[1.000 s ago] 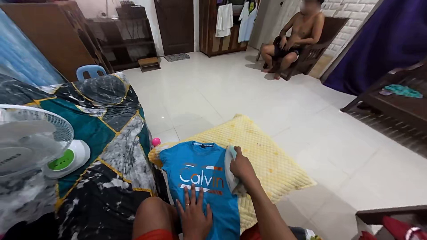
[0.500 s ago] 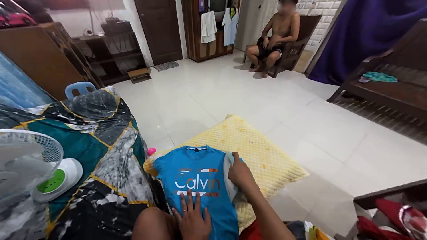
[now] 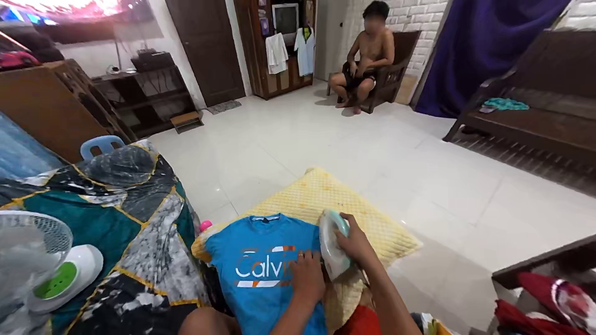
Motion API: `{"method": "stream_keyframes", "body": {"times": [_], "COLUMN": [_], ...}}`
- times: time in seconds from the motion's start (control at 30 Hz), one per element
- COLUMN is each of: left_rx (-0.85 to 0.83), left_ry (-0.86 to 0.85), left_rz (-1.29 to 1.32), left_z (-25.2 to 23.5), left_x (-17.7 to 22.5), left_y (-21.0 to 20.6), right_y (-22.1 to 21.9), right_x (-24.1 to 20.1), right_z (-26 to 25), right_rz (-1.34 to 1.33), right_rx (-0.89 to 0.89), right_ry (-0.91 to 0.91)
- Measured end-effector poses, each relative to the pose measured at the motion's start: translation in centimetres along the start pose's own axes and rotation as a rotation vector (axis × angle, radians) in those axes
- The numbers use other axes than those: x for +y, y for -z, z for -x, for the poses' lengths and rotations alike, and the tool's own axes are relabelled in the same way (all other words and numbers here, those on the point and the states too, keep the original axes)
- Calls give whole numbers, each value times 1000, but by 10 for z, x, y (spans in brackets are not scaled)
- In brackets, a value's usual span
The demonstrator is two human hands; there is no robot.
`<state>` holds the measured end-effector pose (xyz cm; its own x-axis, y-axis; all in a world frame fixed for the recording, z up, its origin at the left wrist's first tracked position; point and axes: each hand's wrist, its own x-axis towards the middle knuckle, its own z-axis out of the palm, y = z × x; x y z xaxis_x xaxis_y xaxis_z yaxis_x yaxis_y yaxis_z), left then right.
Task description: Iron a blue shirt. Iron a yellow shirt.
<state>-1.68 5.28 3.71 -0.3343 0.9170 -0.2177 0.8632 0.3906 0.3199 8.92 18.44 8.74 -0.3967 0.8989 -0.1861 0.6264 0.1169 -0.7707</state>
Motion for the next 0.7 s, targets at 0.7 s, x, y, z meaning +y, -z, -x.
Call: {"method": "stream_keyframes", "body": {"times": [0.7], "left_rx": [313], "left_ry": [38], "left_rz": [486], "left_z": [-119], "left_x": [74], "left_y": [65], "right_y": [101], "right_x": [90], "right_z": [132], "right_rz": [-369], "right_rx": [112], "right_ry": [256]}}
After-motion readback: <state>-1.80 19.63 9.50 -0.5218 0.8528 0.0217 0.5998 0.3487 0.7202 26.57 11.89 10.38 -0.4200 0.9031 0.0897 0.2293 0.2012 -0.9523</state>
